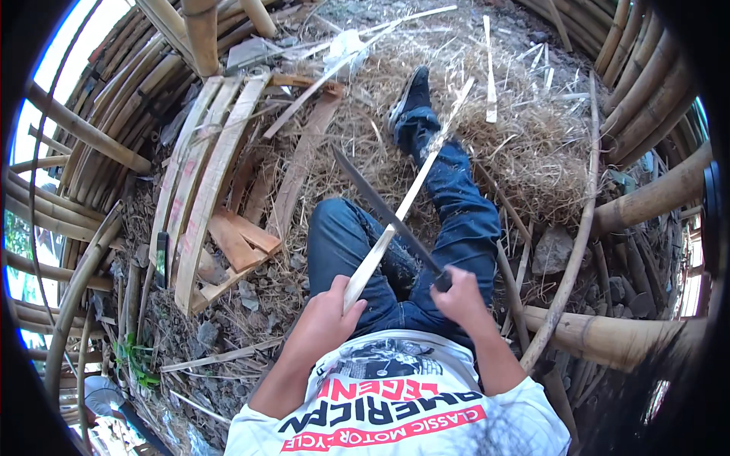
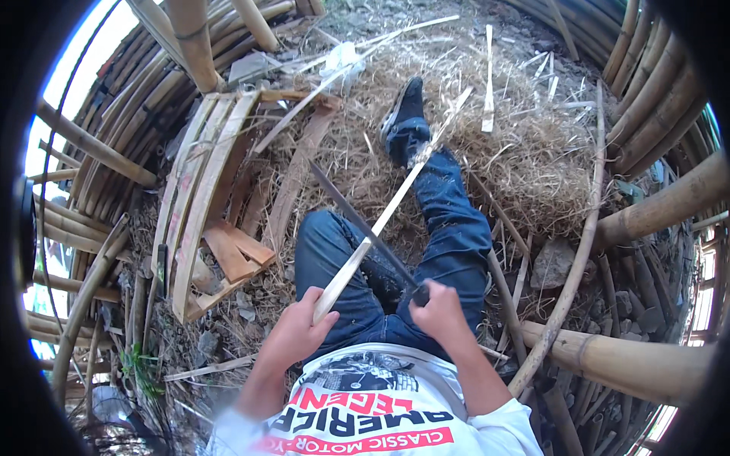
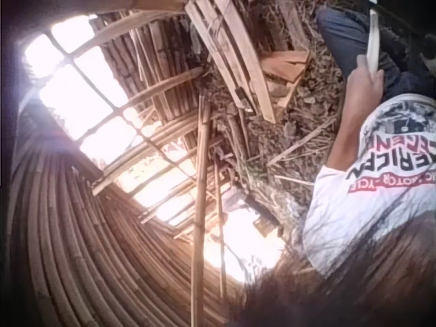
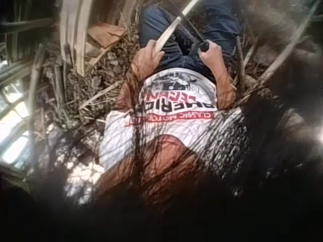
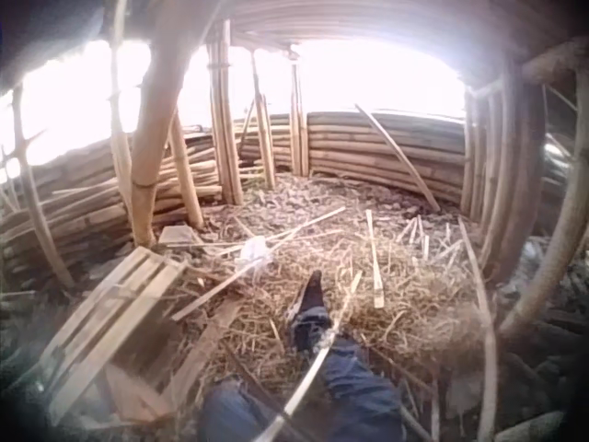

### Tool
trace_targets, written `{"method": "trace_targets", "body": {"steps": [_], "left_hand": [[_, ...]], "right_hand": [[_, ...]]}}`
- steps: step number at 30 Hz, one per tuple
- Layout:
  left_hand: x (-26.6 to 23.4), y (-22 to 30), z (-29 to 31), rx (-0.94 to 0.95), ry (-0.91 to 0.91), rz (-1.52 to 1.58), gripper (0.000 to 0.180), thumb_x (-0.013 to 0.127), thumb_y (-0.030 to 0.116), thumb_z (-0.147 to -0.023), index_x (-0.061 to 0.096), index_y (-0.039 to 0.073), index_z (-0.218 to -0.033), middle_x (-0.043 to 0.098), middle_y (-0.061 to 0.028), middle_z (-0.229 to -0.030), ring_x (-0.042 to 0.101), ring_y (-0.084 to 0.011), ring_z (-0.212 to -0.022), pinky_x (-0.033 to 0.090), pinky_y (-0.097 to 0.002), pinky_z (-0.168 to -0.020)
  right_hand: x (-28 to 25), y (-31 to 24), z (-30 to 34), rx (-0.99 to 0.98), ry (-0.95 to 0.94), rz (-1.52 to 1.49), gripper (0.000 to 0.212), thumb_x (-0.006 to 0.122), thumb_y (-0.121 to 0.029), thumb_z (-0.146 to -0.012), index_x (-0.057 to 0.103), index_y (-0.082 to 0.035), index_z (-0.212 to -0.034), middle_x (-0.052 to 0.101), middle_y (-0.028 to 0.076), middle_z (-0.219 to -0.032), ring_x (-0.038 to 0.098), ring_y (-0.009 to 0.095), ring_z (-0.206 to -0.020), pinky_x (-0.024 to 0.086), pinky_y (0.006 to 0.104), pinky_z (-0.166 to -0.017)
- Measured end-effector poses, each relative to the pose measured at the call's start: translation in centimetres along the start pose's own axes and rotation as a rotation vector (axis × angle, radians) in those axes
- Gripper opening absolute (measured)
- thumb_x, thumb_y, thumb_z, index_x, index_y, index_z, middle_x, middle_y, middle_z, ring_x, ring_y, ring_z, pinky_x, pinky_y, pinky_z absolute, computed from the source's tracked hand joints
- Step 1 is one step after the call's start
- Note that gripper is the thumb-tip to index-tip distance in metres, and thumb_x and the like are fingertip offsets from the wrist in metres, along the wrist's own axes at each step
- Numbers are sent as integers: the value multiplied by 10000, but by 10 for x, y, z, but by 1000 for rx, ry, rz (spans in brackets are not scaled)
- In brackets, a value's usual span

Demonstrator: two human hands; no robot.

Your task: The person shaves a thin bamboo pole with a machete while sitting and holding the wood between their legs.

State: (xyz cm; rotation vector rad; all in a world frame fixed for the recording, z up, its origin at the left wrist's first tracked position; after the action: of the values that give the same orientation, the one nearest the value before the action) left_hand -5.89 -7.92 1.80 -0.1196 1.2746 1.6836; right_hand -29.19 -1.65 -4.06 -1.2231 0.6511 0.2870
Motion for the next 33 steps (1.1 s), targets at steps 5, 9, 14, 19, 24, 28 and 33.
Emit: {"method": "trace_targets", "body": {"steps": [5, 9, 14, 19, 24, 28, 33], "left_hand": [[-3, 3, -15, -48, -13, 17, 381, 646, 226, -896, 504, -19, -1150, 645, -302, -854, 650, -455, -849, 494, -460, -722], [-7, 1, -32, -84, -31, -11, 369, 657, 218, -889, 508, -19, -1130, 640, -281, -815, 660, -420, -797, 496, -450, -706], [-19, -3, -37, -83, 9, 14, 323, 670, 195, -881, 522, -18, -1073, 610, -203, -763, 617, -273, -702, 481, -385, -671], [-20, 1, -34, -62, 14, 24, 325, 685, 199, -872, 529, -8, -1068, 618, -212, -782, 598, -273, -687, 475, -374, -659], [-9, 2, -36, -43, 31, -44, 347, 684, 201, -873, 508, -1, -1092, 620, -217, -731, 643, -316, -652, 490, -402, -628], [-9, -1, -37, -53, 24, -41, 356, 682, 201, -873, 498, 0, -1102, 615, -216, -706, 653, -329, -626, 491, -411, -603], [-10, -6, -31, -52, 40, 0, 340, 683, 181, -872, 507, -4, -1097, 593, -193, -682, 636, -304, -618, 474, -398, -583]], "right_hand": [[-9, 11, -44, 22, 154, -78, 187, 659, -78, -721, 604, 34, -860, 620, 228, -673, 653, 412, -698, 498, 421, -599], [12, 16, -42, 154, 33, -114, 185, 648, -72, -724, 600, 34, -867, 627, 234, -681, 660, 409, -704, 505, 407, -602], [20, 4, -18, 147, -45, -172, 176, 645, -64, -724, 608, 15, -877, 631, 240, -694, 665, 413, -724, 510, 409, -614], [-4, 20, -48, 121, -20, -79, 168, 654, -77, -730, 622, 10, -870, 635, 231, -691, 667, 401, -711, 502, 407, -604], [-9, 28, -59, 98, 61, -76, 188, 645, -76, -729, 623, 11, -894, 634, 238, -700, 664, 409, -720, 496, 418, -599], [22, -3, -25, 55, -120, -153, 187, 644, -79, -729, 612, 1, -895, 630, 253, -698, 657, 431, -735, 511, 450, -626], [27, -5, -27, 48, -188, -103, 197, 657, -81, -727, 619, -16, -909, 649, 247, -728, 652, 436, -752, 517, 469, -656]]}}
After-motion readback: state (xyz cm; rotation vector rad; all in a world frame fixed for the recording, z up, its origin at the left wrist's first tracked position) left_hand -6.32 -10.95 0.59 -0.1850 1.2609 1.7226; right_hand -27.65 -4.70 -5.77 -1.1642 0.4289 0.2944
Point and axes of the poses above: each hand's wrist, its own z-axis away from the middle knuckle, its own x-axis out of the palm, y = z × x, the point moved 9 cm from there along -z, towards the middle knuckle
